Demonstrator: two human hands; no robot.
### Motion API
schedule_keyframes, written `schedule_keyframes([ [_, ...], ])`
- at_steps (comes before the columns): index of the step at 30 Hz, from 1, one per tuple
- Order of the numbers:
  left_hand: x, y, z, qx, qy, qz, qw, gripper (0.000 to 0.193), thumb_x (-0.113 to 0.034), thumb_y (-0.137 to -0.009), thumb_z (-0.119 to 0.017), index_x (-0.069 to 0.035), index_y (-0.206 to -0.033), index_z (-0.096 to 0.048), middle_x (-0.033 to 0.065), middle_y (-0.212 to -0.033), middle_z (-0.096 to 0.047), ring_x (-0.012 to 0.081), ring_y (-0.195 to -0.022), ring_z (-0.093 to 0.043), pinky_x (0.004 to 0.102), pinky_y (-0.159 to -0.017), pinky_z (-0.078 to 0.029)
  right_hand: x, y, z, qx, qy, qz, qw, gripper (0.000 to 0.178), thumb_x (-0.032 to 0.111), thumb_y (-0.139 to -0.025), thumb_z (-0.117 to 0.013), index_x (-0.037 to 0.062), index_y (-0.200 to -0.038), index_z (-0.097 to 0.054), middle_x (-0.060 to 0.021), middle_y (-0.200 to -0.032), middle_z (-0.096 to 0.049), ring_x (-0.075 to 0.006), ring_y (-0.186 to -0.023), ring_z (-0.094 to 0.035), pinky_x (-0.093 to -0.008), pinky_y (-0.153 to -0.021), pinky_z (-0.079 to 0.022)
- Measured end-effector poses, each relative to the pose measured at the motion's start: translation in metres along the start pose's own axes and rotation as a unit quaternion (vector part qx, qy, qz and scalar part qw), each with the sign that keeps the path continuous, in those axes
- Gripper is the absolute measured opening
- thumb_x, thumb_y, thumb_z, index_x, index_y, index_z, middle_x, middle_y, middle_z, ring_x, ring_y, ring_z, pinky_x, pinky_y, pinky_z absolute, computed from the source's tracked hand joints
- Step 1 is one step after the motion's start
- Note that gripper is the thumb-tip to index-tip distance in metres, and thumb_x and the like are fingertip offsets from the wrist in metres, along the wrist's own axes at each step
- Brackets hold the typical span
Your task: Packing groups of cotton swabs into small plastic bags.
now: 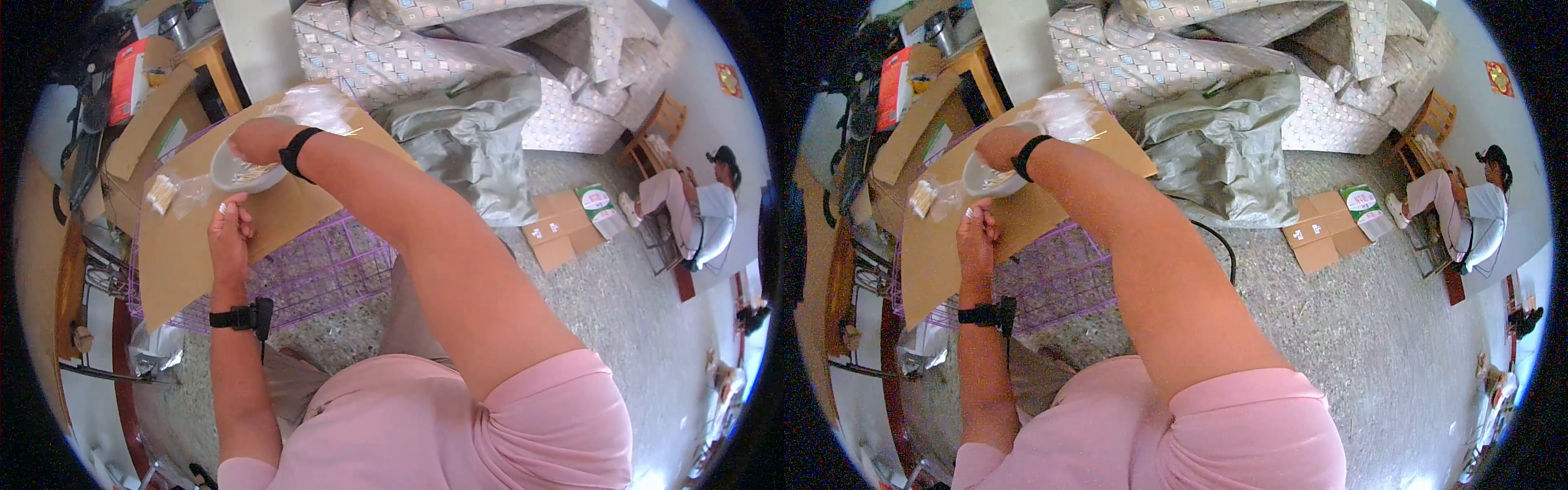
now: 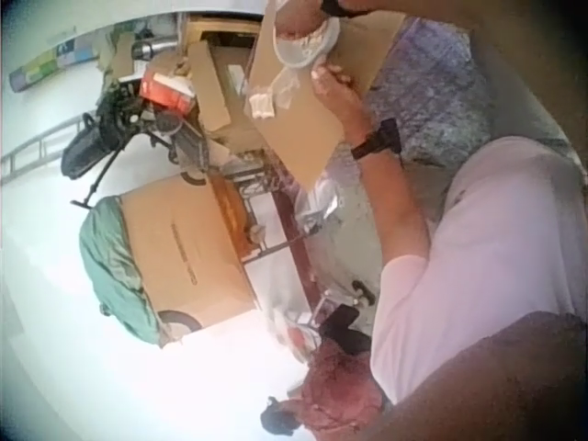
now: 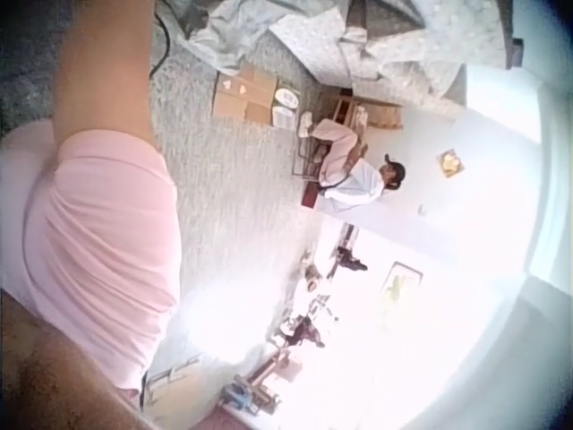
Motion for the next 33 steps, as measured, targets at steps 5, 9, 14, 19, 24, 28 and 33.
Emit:
schedule_keyframes([
  [5, 0.008, -0.006, -0.005, 0.002, 0.027, 0.000, 1.000, 0.026, -0.022, -0.100, -0.046, -0.002, -0.109, -0.060, -0.0021, -0.074, -0.050, 0.0063, -0.061, -0.042, 0.0213, -0.055, -0.037, 0.040, 0.017, 0.021, -0.110, -0.035, 0.079, 0.990, 0.024, 0.025, -0.087, -0.050, 0.0037, -0.095, -0.060, -0.0206, -0.090, -0.065, -0.0396, -0.086, -0.062, -0.0476, -0.075, -0.049],
  [9, -0.001, 0.006, 0.021, -0.035, -0.043, -0.042, 0.998, 0.029, -0.029, -0.101, -0.042, -0.006, -0.102, -0.060, -0.0029, -0.076, -0.050, 0.0057, -0.063, -0.043, 0.0215, -0.056, -0.038, 0.093, 0.049, 0.033, -0.151, -0.220, 0.082, 0.960, 0.024, 0.027, -0.089, -0.049, 0.0045, -0.095, -0.055, -0.0200, -0.087, -0.063, -0.0397, -0.085, -0.061, -0.0473, -0.074, -0.048],
  [14, -0.011, 0.003, -0.001, 0.029, -0.065, -0.085, 0.994, 0.036, -0.032, -0.102, -0.036, -0.004, -0.104, -0.060, 0.0004, -0.086, -0.059, 0.0066, -0.070, -0.050, 0.0232, -0.062, -0.043, 0.091, 0.099, 0.022, -0.138, -0.261, 0.034, 0.955, 0.021, 0.025, -0.089, -0.050, 0.0055, -0.096, -0.054, -0.0196, -0.086, -0.062, -0.0389, -0.084, -0.061, -0.0472, -0.072, -0.050],
  [19, -0.006, 0.000, -0.009, 0.000, 0.066, -0.024, 0.998, 0.029, -0.022, -0.102, -0.038, -0.002, -0.107, -0.059, 0.0008, -0.087, -0.060, 0.0071, -0.068, -0.051, 0.0224, -0.062, -0.043, 0.044, 0.106, -0.011, -0.193, -0.385, -0.063, 0.900, 0.014, 0.018, -0.095, -0.047, 0.0043, -0.096, -0.050, -0.0146, -0.088, -0.065, -0.0282, -0.077, -0.064, -0.0370, -0.070, -0.051],
  [24, -0.004, 0.002, 0.009, -0.064, 0.041, -0.030, 0.997, 0.025, -0.021, -0.101, -0.040, -0.004, -0.107, -0.058, -0.0009, -0.081, -0.056, 0.0055, -0.063, -0.045, 0.0199, -0.055, -0.037, 0.022, 0.118, -0.014, -0.269, -0.564, -0.088, 0.776, 0.010, 0.010, -0.096, -0.049, 0.0027, -0.100, -0.045, -0.0104, -0.090, -0.066, -0.0122, -0.074, -0.061, -0.0281, -0.065, -0.050],
  [28, -0.004, 0.002, 0.013, -0.066, 0.056, -0.040, 0.995, 0.023, -0.019, -0.101, -0.041, -0.005, -0.108, -0.058, -0.0017, -0.078, -0.055, 0.0042, -0.059, -0.042, 0.0181, -0.051, -0.035, 0.016, 0.126, -0.024, -0.251, -0.558, -0.109, 0.784, 0.009, 0.009, -0.095, -0.050, 0.0022, -0.100, -0.046, -0.0095, -0.089, -0.066, -0.0119, -0.072, -0.060, -0.0274, -0.064, -0.050],
  [33, -0.001, 0.002, 0.016, -0.098, 0.082, -0.049, 0.991, 0.022, -0.019, -0.101, -0.042, -0.005, -0.107, -0.058, -0.0026, -0.076, -0.053, 0.0039, -0.056, -0.041, 0.0182, -0.049, -0.034, 0.014, 0.123, -0.043, -0.174, -0.432, -0.125, 0.876, 0.008, 0.011, -0.090, -0.058, 0.0045, -0.091, -0.053, -0.0110, -0.083, -0.066, -0.0175, -0.068, -0.063, -0.0326, -0.062, -0.050],
])
Point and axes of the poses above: each hand's wrist, its own y-axis away from the middle knuckle, its own z-axis out of the back of the hand, x = y × z, the point moved 7 cm from there along -y, towards the middle knuckle
